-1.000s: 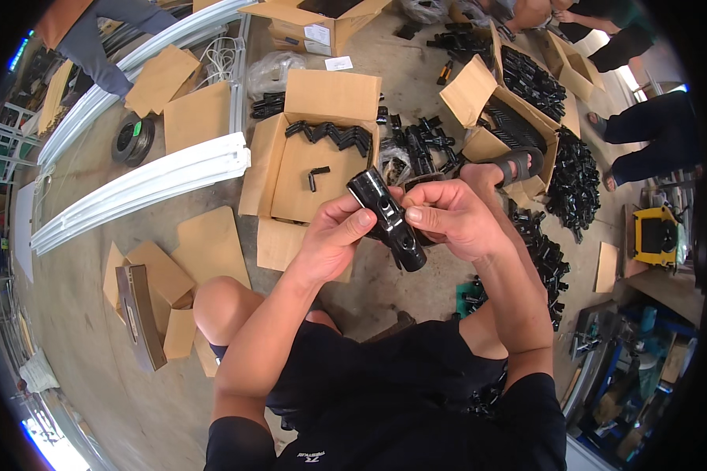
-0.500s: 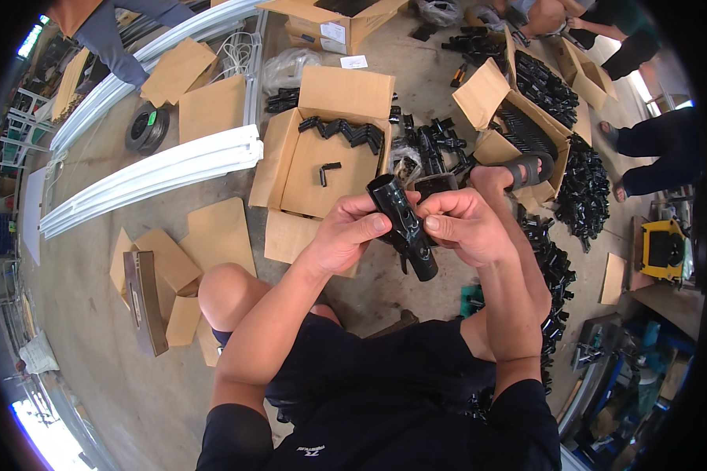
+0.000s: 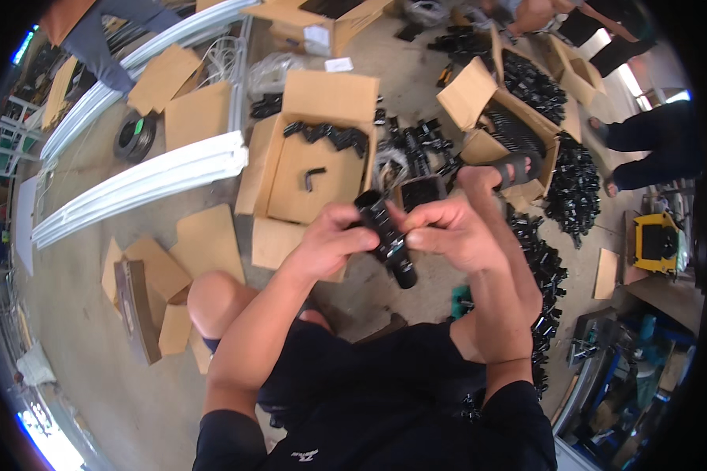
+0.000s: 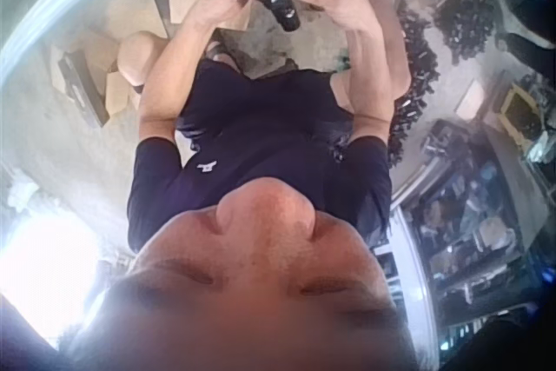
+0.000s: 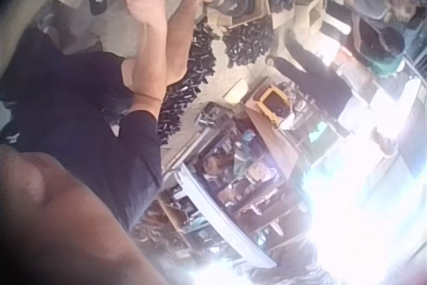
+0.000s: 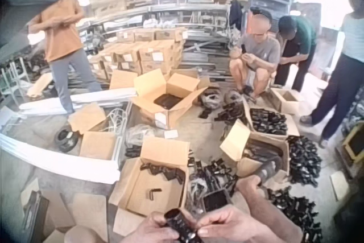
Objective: The person sits on the floor in a warehouse and assembles small black plastic components by hand. They pick up individual parts from cardboard boxes, fit them together, and place the assembled units into a separate box.
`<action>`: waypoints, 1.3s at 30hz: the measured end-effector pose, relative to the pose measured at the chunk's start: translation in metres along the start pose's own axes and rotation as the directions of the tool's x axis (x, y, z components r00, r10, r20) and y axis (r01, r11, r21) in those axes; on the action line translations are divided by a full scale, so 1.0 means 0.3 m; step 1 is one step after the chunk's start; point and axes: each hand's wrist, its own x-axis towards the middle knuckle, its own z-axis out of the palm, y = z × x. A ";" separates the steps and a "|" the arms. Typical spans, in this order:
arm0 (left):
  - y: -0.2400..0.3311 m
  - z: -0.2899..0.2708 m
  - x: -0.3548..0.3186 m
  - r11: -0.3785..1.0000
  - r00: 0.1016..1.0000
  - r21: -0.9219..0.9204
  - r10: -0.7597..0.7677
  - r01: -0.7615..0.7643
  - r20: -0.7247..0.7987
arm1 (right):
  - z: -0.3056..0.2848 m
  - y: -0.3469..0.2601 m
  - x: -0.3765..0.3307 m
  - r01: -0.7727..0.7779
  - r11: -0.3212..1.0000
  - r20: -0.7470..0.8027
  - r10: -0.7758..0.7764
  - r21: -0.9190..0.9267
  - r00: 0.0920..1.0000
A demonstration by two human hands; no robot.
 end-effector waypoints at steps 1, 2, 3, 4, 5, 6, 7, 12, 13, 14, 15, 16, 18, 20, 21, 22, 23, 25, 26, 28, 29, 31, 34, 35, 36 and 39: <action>0.000 -0.002 0.003 0.999 0.999 0.022 0.043 -0.043 0.032 | 0.000 0.010 0.004 0.040 0.998 0.009 -0.040 -0.042 0.999; 0.021 0.005 0.010 0.995 0.998 0.082 0.046 -0.050 0.046 | -0.002 0.003 0.004 0.051 0.992 0.017 -0.050 -0.119 0.999; 0.036 0.028 0.018 0.996 0.997 0.071 0.055 -0.059 0.050 | -0.012 -0.010 -0.006 0.060 0.979 0.021 -0.057 -0.194 0.998; 0.051 0.039 0.015 0.997 0.995 0.070 0.034 -0.040 0.091 | -0.020 -0.024 -0.016 0.113 0.977 0.009 -0.113 -0.183 0.994; 0.062 0.040 0.009 0.997 0.992 0.075 0.008 -0.018 0.125 | -0.030 -0.033 -0.019 0.165 0.972 0.002 -0.167 -0.166 0.986; 0.068 0.037 0.006 0.996 0.972 0.086 -0.033 0.013 0.232 | -0.036 -0.050 -0.028 0.217 0.965 -0.006 -0.220 -0.150 0.975; 0.070 0.036 -0.004 0.993 0.943 0.106 -0.074 0.042 0.325 | -0.023 -0.069 -0.034 0.273 0.946 0.064 -0.266 -0.176 0.962; 0.029 0.091 -0.054 0.950 0.842 0.269 -0.270 0.156 0.466 | 0.093 -0.109 -0.085 0.460 0.841 0.409 -0.328 -0.284 0.852; 0.036 0.097 -0.053 0.961 0.857 0.247 -0.229 0.124 0.462 | 0.097 -0.120 -0.099 0.486 0.806 0.362 -0.365 -0.338 0.858; 0.044 0.105 -0.052 0.970 0.871 0.225 -0.186 0.089 0.456 | 0.093 -0.132 -0.114 0.506 0.768 0.317 -0.404 -0.392 0.858; 0.054 0.113 -0.052 0.978 0.883 0.203 -0.141 0.053 0.447 | 0.092 -0.138 -0.122 0.522 0.728 0.275 -0.443 -0.446 0.853; 0.061 0.127 -0.047 0.974 0.927 0.224 -0.066 -0.020 0.370 | 0.102 -0.121 -0.126 0.466 0.804 0.134 -0.450 -0.369 0.883; 0.058 0.127 -0.025 0.974 0.968 0.224 -0.034 -0.022 0.247 | 0.055 -0.091 -0.123 0.342 0.881 0.010 -0.358 -0.328 0.934; 0.044 0.097 -0.017 0.962 0.987 0.273 -0.023 -0.022 0.161 | 0.046 -0.085 -0.112 0.306 0.884 -0.013 -0.332 -0.354 0.943; 0.050 0.086 -0.009 0.951 0.988 0.309 -0.031 -0.017 0.149 | 0.054 -0.086 -0.103 0.310 0.881 -0.004 -0.333 -0.357 0.943; 0.056 0.081 -0.008 0.939 0.991 0.344 -0.045 -0.001 0.128 | 0.062 -0.079 -0.100 0.307 0.884 0.004 -0.327 -0.352 0.945; 0.056 0.079 -0.018 0.931 0.989 0.364 -0.065 0.012 0.134 | 0.067 -0.064 -0.097 0.288 0.901 -0.009 -0.308 -0.325 0.951; 0.062 0.083 -0.028 0.914 0.985 0.400 -0.123 0.064 0.122 | 0.060 -0.051 -0.074 0.234 0.941 -0.033 -0.249 -0.245 0.968; 0.053 0.093 -0.016 0.920 0.985 0.391 -0.095 0.031 0.146 | 0.049 -0.049 -0.068 0.232 0.938 -0.124 -0.271 -0.259 0.955; 0.029 0.118 0.001 0.935 0.985 0.353 -0.076 0.018 0.153 | 0.018 -0.011 -0.057 0.294 0.913 -0.211 -0.358 -0.282 0.910; 0.030 0.122 -0.006 0.941 0.985 0.335 -0.093 0.041 0.143 | 0.009 0.002 -0.048 0.368 0.878 -0.199 -0.437 -0.304 0.877; 0.001 0.092 -0.011 0.981 0.973 0.180 -0.108 0.071 0.203 | 0.016 -0.015 -0.069 0.283 0.951 -0.007 -0.286 -0.127 0.958; -0.016 0.078 -0.033 0.965 0.890 -0.078 -0.197 0.249 0.410 | 0.078 -0.036 -0.086 0.200 0.974 0.241 -0.221 0.109 0.945; -0.017 0.095 -0.043 0.931 0.851 -0.138 -0.238 0.337 0.467 | 0.079 -0.033 -0.089 0.271 0.961 0.303 -0.275 0.056 0.912; -0.021 0.121 -0.049 0.886 0.806 -0.192 -0.271 0.423 0.526 | 0.072 -0.029 -0.084 0.345 0.939 0.366 -0.323 0.008 0.873; -0.085 0.172 -0.071 0.828 0.675 -0.251 -0.192 0.501 0.712 | 0.107 -0.046 -0.070 0.480 0.874 0.588 -0.425 0.070 0.688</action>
